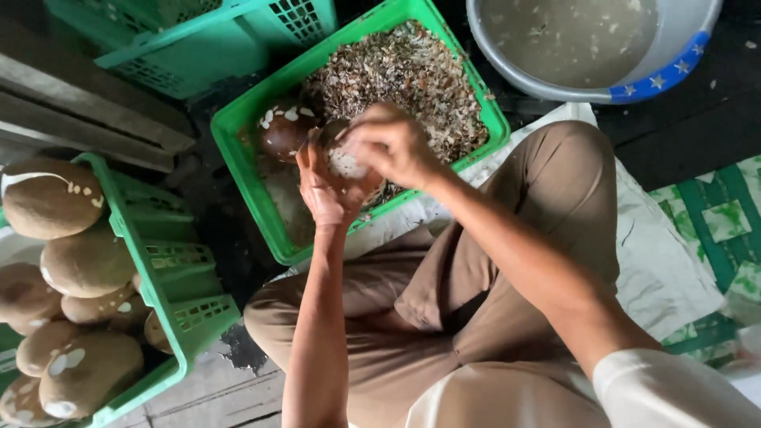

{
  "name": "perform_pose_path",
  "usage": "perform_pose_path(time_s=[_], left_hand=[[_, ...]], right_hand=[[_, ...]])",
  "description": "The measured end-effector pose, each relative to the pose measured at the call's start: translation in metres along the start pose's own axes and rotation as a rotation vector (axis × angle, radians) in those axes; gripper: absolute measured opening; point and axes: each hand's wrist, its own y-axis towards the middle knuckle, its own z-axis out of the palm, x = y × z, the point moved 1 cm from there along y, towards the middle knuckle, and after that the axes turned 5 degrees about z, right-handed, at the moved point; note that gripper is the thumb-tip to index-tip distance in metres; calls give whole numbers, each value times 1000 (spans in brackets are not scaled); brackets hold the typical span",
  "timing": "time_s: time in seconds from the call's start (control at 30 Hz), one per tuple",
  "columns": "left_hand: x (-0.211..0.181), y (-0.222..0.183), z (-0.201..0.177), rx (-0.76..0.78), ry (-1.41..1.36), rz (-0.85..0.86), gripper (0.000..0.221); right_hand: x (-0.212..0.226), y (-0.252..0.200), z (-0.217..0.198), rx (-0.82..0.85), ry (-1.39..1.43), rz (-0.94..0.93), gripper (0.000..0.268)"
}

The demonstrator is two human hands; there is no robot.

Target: A person is sitting on the floor, using a small knife to scrape the brown skin off a coconut.

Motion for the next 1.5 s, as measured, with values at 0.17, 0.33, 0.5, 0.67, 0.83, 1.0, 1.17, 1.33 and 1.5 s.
perform_pose_path(time_s=[0.17, 0.33, 0.5, 0.67, 0.83, 1.0, 1.17, 1.33, 1.5], left_hand=[[-19, -12, -1, -215, 15, 168, 109], [10, -12, 11, -89, -34, -12, 119], [-4, -7, 1, -79, -55, -2, 110], [-7, -5, 3, -63, -27, -76, 119], [-6, -10, -2, -67, -48, -39, 99], [-5, -9, 5, -99, 20, -69, 114], [3, -11, 8, -82, -11, -47, 114], [-18, -5, -5, -67, -46, -83, 116], [-10, -20, -10, -24, 26, -47, 112]], right_hand=[[-20, 30, 10, 99, -305, -128, 18], [18, 20, 11, 214, -204, -110, 16], [15, 26, 10, 248, -58, -27, 19], [-10, 30, 4, 227, -163, -21, 14], [-9, 24, 9, 226, -177, 11, 11], [13, 21, 8, 225, -171, -30, 11], [13, 18, 9, 160, -66, 9, 13], [-6, 24, 0, 65, -63, -12, 13], [-6, 1, 11, 55, -97, 8, 4]])
